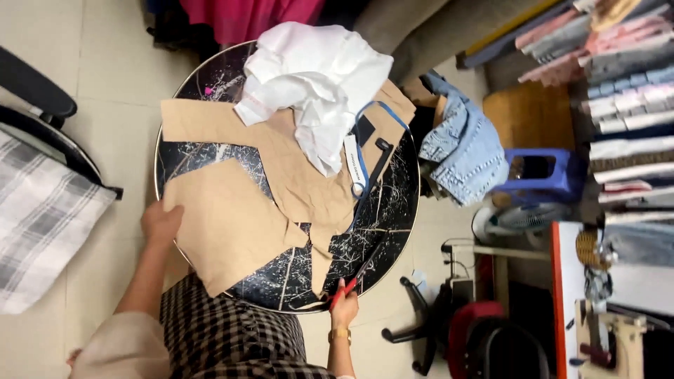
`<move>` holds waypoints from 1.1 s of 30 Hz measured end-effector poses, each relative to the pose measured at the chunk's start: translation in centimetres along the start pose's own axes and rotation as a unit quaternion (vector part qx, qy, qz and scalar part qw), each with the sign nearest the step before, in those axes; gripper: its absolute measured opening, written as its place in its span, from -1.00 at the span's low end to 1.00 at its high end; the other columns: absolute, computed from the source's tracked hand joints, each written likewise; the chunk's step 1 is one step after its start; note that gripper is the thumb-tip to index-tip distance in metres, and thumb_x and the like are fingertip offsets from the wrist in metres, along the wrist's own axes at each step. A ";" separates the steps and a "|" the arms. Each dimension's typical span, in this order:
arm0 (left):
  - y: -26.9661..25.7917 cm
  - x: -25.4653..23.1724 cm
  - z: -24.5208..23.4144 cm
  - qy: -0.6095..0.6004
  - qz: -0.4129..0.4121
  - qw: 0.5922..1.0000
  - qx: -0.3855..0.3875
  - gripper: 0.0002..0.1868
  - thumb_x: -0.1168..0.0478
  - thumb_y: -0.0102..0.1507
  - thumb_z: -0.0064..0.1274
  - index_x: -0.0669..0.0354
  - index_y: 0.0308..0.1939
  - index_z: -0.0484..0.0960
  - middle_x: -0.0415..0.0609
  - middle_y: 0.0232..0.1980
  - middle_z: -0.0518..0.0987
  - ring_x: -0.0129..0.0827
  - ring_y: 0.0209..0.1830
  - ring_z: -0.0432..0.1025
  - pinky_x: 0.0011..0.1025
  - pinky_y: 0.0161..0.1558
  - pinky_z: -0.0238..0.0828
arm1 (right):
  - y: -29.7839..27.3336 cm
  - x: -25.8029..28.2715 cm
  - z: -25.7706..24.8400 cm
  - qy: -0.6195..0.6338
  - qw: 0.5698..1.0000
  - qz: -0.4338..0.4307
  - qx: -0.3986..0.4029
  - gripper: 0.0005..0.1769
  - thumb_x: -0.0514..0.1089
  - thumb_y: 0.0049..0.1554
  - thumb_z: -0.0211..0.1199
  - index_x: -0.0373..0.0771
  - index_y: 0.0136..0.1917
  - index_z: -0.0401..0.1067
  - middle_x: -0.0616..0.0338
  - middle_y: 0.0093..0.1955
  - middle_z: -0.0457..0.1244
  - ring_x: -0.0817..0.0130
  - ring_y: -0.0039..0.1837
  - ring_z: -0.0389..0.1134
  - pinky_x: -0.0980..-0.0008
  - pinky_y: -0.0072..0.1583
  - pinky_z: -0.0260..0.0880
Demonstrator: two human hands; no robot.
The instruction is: Cutting out a garment pattern from brown paper using scissors and then handling fabric pieces.
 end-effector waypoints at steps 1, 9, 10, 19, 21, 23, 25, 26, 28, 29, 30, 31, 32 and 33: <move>-1.5 0.5 -1.6 -0.105 -0.043 0.994 0.001 -0.55 0.07 -0.01 -0.15 0.27 -0.16 0.53 0.12 -0.19 0.52 -0.03 -0.22 0.39 -0.26 -0.26 0.30 | 0.1 -0.2 0.4 -0.013 1.000 0.003 -0.017 -0.38 0.41 -0.07 -0.07 -0.23 -0.34 0.26 -0.08 -0.24 0.31 -0.01 -0.06 0.28 0.26 0.04 0.19; -5.0 2.4 -2.8 -0.311 -0.109 0.941 0.082 -0.29 0.06 0.13 0.14 0.40 0.14 0.13 0.28 -0.03 0.29 -0.05 -0.06 0.28 -0.13 -0.17 0.24 | 1.5 0.4 1.3 -0.061 0.997 -0.010 -0.049 -0.46 0.24 -0.08 0.13 -0.29 -0.12 0.35 -0.16 -0.13 0.29 -0.04 0.07 0.28 0.12 0.12 0.25; -6.5 1.1 -3.4 -0.338 -0.129 0.926 0.111 -0.28 0.10 0.14 0.11 0.42 0.19 0.09 0.32 0.09 0.22 0.00 0.08 0.17 -0.14 -0.02 0.14 | 1.8 0.6 1.4 -0.072 0.996 -0.024 -0.050 -0.48 0.23 -0.11 0.18 -0.26 -0.11 0.35 -0.11 -0.14 0.30 -0.02 0.05 0.30 0.14 0.09 0.27; -9.3 -4.0 -6.6 -0.415 -0.116 0.888 0.159 -0.43 0.24 0.27 -0.12 0.37 0.26 0.01 0.30 0.26 0.10 -0.02 0.27 0.00 -0.18 0.23 -0.09 | -6.3 12.9 0.6 -0.135 0.940 -0.296 -0.107 -0.65 -0.04 -0.12 0.26 -0.22 -0.09 0.34 -0.04 -0.12 0.24 0.03 0.02 0.25 0.20 0.06 0.23; -8.4 -4.4 -6.2 -0.421 -0.093 0.889 0.157 -0.46 0.29 0.27 -0.16 0.35 0.27 0.01 0.26 0.28 0.09 -0.05 0.28 -0.01 -0.19 0.25 -0.11 | -11.5 18.5 1.7 -0.092 0.881 -0.448 -0.122 -0.78 -0.13 -0.07 0.22 -0.21 -0.13 0.36 -0.02 -0.17 0.23 0.08 -0.03 0.24 0.27 0.05 0.17; -5.9 -2.7 -5.2 -0.407 -0.070 0.902 0.130 -0.45 0.32 0.25 -0.11 0.40 0.25 0.05 0.32 0.20 0.19 0.02 0.20 0.08 -0.11 0.18 0.00 | -15.7 22.2 6.2 -0.124 0.859 -0.495 0.044 -0.53 -0.18 -0.15 0.24 -0.31 0.05 0.30 -0.18 0.13 0.10 -0.10 0.20 0.09 0.11 0.18 0.11; -5.3 -3.3 -5.4 -0.400 -0.063 0.906 0.125 -0.46 0.33 0.25 -0.11 0.40 0.25 0.06 0.33 0.18 0.21 0.02 0.19 0.11 -0.09 0.16 0.02 | -14.7 22.2 9.3 -0.135 0.836 -0.532 0.017 -0.55 -0.19 -0.17 0.18 -0.27 0.04 0.30 -0.08 0.07 0.12 0.00 0.14 0.13 0.17 0.11 0.16; -4.9 -3.8 -5.6 -0.392 -0.054 0.910 0.122 -0.47 0.34 0.24 -0.12 0.39 0.25 0.07 0.33 0.16 0.24 0.02 0.17 0.13 -0.08 0.15 0.03 | -14.6 22.4 10.8 -0.145 0.812 -0.565 -0.012 -0.56 -0.20 -0.18 0.11 -0.22 0.02 0.30 0.01 0.02 0.14 0.10 0.08 0.16 0.23 0.04 0.21; -4.1 -3.9 -5.5 -0.386 -0.049 0.912 0.125 -0.48 0.33 0.25 -0.13 0.39 0.25 0.08 0.32 0.15 0.25 0.02 0.16 0.14 -0.09 0.13 0.06 | -12.0 21.7 12.8 -0.138 0.815 -0.562 -0.022 -0.69 -0.21 -0.14 0.11 -0.19 -0.06 0.33 0.09 -0.07 0.17 0.17 0.00 0.22 0.31 -0.01 0.25; -3.7 -4.1 -5.4 -0.381 -0.045 0.914 0.130 -0.49 0.33 0.26 -0.14 0.39 0.24 0.09 0.32 0.14 0.27 0.01 0.15 0.16 -0.10 0.12 0.08 | -10.5 21.3 13.7 -0.131 0.818 -0.559 -0.032 -0.82 -0.22 -0.09 0.11 -0.15 -0.15 0.35 0.16 -0.16 0.20 0.25 -0.08 0.27 0.39 -0.06 0.29; -2.7 -3.7 -4.8 -0.379 -0.044 0.915 0.132 -0.49 0.33 0.26 -0.14 0.39 0.24 0.09 0.32 0.14 0.27 0.01 0.15 0.16 -0.10 0.12 0.08 | -10.4 21.4 13.0 -0.131 0.819 -0.557 -0.033 -0.82 -0.22 -0.09 0.11 -0.15 -0.15 0.35 0.16 -0.16 0.20 0.25 -0.08 0.27 0.39 -0.06 0.29; -1.7 -3.1 -4.3 -0.341 -0.044 0.929 0.134 -0.49 0.28 0.25 -0.11 0.33 0.24 0.13 0.26 0.11 0.31 -0.06 0.13 0.20 -0.12 0.09 0.11 | -9.0 20.7 13.1 -0.079 0.866 -0.492 0.046 -0.89 -0.15 -0.06 0.13 -0.13 -0.20 0.37 0.16 -0.23 0.23 0.21 -0.12 0.30 0.34 -0.09 0.30; -0.7 -2.6 -3.6 -0.304 -0.043 0.942 0.136 -0.49 0.23 0.25 -0.07 0.27 0.23 0.18 0.20 0.07 0.36 -0.14 0.10 0.23 -0.14 0.06 0.13 | -7.8 19.9 13.2 -0.025 0.898 -0.421 0.124 -0.91 -0.09 -0.04 0.15 -0.10 -0.26 0.40 0.16 -0.30 0.27 0.17 -0.16 0.33 0.30 -0.12 0.32; 0.4 -2.2 -3.0 -0.303 -0.042 0.942 0.139 -0.49 0.23 0.25 -0.07 0.27 0.23 0.18 0.20 0.07 0.36 -0.14 0.10 0.23 -0.14 0.06 0.13 | -7.6 19.5 12.6 -0.025 0.899 -0.419 0.122 -0.91 -0.09 -0.04 0.15 -0.10 -0.26 0.40 0.16 -0.30 0.27 0.17 -0.16 0.33 0.30 -0.12 0.32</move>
Point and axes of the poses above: each hand's wrist, its own y-axis towards the middle knuckle, its own z-axis out of the palm, x = y × z, the point moved 10 cm from there along y, towards the middle knuckle
